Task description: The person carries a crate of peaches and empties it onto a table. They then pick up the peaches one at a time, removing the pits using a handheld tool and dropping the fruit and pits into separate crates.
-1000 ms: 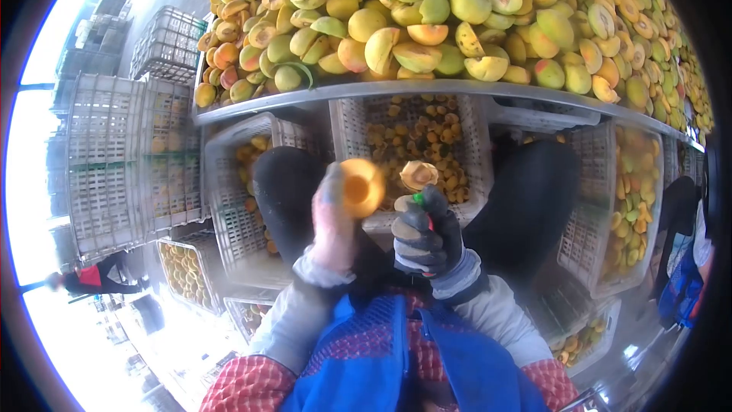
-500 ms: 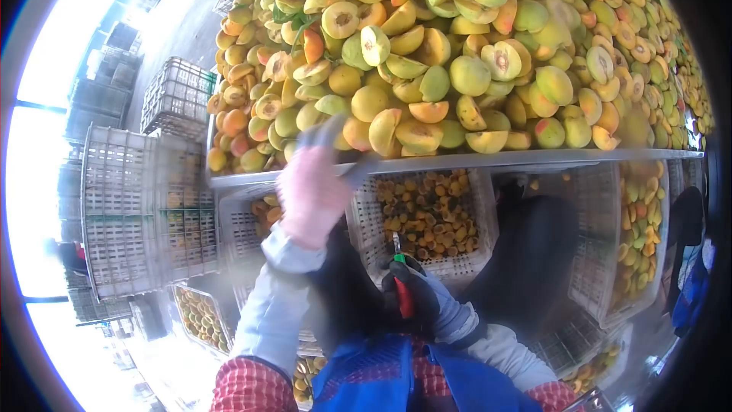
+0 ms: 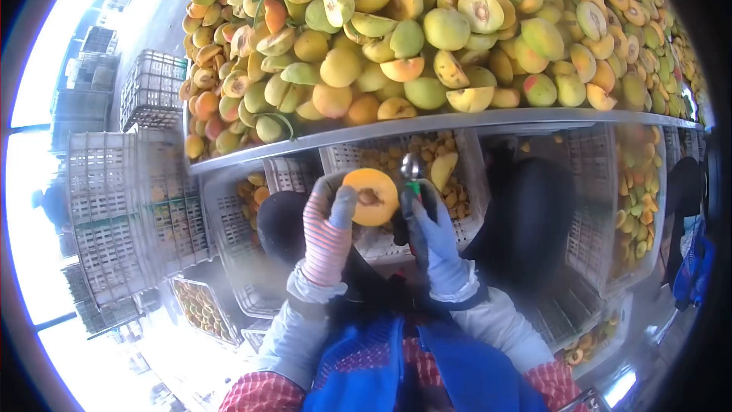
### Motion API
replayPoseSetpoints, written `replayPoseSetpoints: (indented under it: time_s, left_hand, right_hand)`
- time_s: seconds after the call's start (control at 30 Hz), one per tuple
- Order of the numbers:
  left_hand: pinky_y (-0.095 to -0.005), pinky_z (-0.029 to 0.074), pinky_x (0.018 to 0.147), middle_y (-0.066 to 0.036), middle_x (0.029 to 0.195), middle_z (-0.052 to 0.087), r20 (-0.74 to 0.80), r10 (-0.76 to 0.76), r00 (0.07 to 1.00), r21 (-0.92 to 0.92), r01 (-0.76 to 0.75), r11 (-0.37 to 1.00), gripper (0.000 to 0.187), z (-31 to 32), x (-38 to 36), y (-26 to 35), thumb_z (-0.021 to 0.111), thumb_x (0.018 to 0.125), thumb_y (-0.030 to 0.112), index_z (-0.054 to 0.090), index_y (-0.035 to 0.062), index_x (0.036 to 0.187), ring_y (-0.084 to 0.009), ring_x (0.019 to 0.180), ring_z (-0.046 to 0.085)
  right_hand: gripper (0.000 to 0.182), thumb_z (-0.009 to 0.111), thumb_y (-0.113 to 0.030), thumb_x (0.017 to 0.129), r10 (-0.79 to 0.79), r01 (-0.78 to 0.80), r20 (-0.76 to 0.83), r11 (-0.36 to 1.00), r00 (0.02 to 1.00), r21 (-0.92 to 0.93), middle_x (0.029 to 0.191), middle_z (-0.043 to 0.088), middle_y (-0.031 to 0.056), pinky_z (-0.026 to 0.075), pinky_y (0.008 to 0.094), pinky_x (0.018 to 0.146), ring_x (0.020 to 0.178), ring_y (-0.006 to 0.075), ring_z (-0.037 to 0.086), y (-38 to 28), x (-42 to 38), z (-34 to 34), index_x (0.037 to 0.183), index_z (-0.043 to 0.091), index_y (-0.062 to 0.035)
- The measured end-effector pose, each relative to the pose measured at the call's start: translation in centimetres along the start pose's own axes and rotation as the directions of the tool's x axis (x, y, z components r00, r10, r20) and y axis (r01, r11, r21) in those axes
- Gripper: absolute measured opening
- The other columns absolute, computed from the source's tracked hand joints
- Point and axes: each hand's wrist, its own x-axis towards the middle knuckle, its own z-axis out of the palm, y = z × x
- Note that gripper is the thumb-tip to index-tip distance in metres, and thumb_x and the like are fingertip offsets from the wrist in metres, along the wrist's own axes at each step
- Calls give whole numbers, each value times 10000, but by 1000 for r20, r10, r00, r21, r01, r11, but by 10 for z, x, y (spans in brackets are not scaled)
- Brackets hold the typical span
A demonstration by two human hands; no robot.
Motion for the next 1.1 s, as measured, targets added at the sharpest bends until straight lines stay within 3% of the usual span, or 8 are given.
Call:
replayPoseSetpoints:
  time_s: [0.03, 0.07, 0.13, 0.33, 0.37, 0.47, 0.6, 1.1]
  left_hand:
    - [-164, 405, 471, -12, 909, 639, 17, 4, 1000, 21, -4, 1000, 365, 0, -4, 0, 568, 918, 333, 587, 22, 1109, -38, 648, 565]
    - [-270, 477, 845, -72, 1032, 620, 74, 12, 997, -173, 1, 985, 318, -5, -7, -21, 556, 927, 209, 551, 5, 1170, -123, 948, 577]
    - [-273, 457, 878, -59, 1029, 613, 61, -22, 998, -186, 33, 982, 348, -6, -17, -17, 572, 916, 232, 549, 14, 1187, -123, 972, 564]
    - [-248, 460, 836, -29, 985, 607, 263, -257, 930, -157, 304, 940, 309, -32, -31, -17, 619, 895, 209, 550, 35, 1141, -104, 906, 567]
    - [-174, 385, 454, -2, 831, 589, 175, -155, 972, -104, 175, 979, 370, -27, -33, -20, 626, 881, 370, 542, 85, 1101, -66, 631, 554]
    - [-251, 477, 760, -40, 914, 611, -37, -67, 997, -40, 66, 997, 254, -24, -39, -15, 576, 938, 255, 550, 40, 1070, -102, 831, 569]
    - [-257, 473, 771, -69, 905, 615, -53, 166, 985, 114, -159, 981, 285, -13, -46, -29, 537, 960, 293, 536, 20, 1044, -112, 834, 564]
    - [-290, 477, 730, -116, 861, 613, -118, 333, 936, 207, -304, 930, 281, 4, -56, -42, 540, 953, 277, 495, 3, 993, -128, 784, 553]
  right_hand:
    - [193, 523, -132, 947, -56, 55, 12, 997, 998, 58, 779, 515, -1, 378, 191, 502, 581, 32, 450, 0, 0, 2, 1120, 485, -55]
    - [166, 523, -134, 946, -118, 118, 23, 993, 993, 5, 765, 523, -2, 380, 194, 504, 570, 37, 449, 4, -12, 4, 1090, 491, -59]
    - [127, 524, -134, 943, -242, 256, 94, 951, 966, -176, 741, 533, 0, 382, 203, 504, 551, 48, 449, 8, -26, 6, 1044, 499, -61]
    - [126, 549, -131, 922, -101, 145, 219, 970, 970, -196, 695, 530, 9, 401, 252, 509, 568, 77, 488, -10, -33, 8, 1008, 512, -47]
    - [144, 564, -145, 910, -154, 209, 173, 908, 973, -364, 687, 538, 17, 415, 265, 516, 588, 76, 508, 3, -31, -1, 996, 515, -41]
    - [164, 581, -164, 895, -175, 286, 268, 837, 947, -466, 693, 558, 69, 432, 282, 530, 588, 131, 559, -7, -55, 6, 995, 523, -46]
    - [296, 637, -257, 878, -386, 492, 353, 364, 852, -791, 652, 588, 153, 446, 372, 479, 547, 318, 602, 10, -70, 11, 1032, 534, -27]
    - [278, 597, -204, 891, -409, 554, 388, 458, 826, -696, 784, 612, 188, 458, 430, 575, 667, 393, 603, 19, -68, -1, 1072, 521, -8]
